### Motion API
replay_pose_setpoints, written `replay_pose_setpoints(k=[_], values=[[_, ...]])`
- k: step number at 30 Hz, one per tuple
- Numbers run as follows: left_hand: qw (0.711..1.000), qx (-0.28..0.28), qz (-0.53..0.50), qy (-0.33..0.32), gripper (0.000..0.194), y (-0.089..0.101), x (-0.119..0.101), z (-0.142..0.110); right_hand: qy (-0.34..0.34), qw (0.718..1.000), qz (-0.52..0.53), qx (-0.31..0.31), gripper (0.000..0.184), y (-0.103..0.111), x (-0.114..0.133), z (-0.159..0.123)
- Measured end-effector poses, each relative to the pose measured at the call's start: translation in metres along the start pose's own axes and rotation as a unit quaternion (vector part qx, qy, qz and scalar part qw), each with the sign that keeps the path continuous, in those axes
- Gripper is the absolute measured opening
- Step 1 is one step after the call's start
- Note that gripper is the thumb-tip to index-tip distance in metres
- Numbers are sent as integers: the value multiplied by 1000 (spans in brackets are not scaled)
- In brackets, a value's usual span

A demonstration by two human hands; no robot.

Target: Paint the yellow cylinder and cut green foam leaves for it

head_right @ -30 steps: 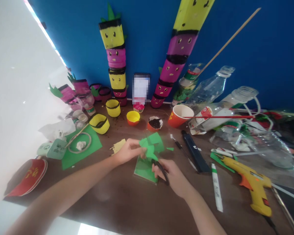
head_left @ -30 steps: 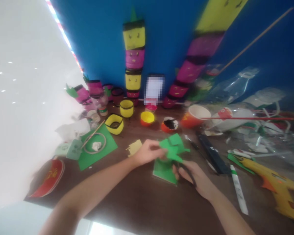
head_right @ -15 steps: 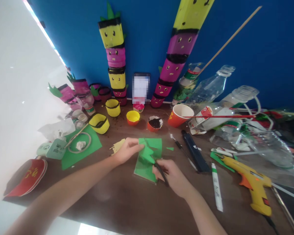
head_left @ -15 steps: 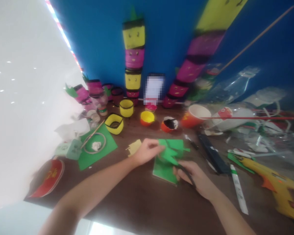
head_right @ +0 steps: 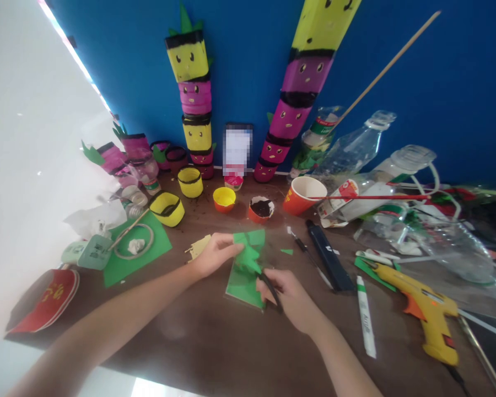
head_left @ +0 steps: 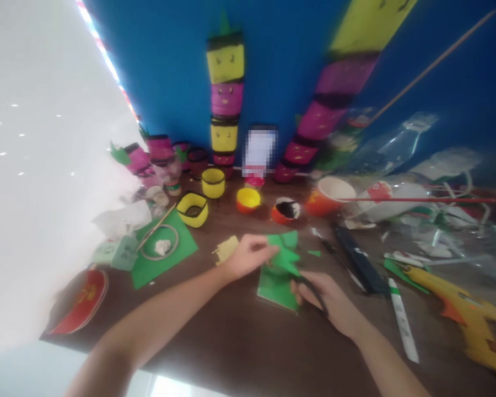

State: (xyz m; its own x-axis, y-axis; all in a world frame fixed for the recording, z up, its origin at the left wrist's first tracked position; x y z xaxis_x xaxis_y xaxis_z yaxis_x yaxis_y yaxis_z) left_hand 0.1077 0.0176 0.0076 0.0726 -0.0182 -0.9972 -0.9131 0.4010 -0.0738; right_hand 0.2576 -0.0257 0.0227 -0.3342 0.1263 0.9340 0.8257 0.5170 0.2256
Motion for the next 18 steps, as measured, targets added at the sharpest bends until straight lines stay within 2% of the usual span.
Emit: replay_pose_setpoints(k=[10,18], values=[[999,43,-21,17,43,-6,-1,1,7,1000,-10,-15,57,0,1,0],[998,44,-19,33,44,-7,1,1,25,999,-14,-17,55,2,-9,0]])
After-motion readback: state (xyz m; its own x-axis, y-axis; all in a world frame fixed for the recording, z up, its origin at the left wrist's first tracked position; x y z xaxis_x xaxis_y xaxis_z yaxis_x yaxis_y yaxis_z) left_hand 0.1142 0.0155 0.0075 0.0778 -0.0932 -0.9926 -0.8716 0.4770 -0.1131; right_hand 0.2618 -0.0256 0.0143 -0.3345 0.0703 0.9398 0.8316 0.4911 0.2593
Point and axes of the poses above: each hand's wrist, its own z-axis towards the middle knuckle, its own y-axis out of the back of the hand, x = y × z, the point moved 5 cm from there along z, towards the middle knuckle, and after that the axes turned 4 degrees about z, right-handed, at the moved point
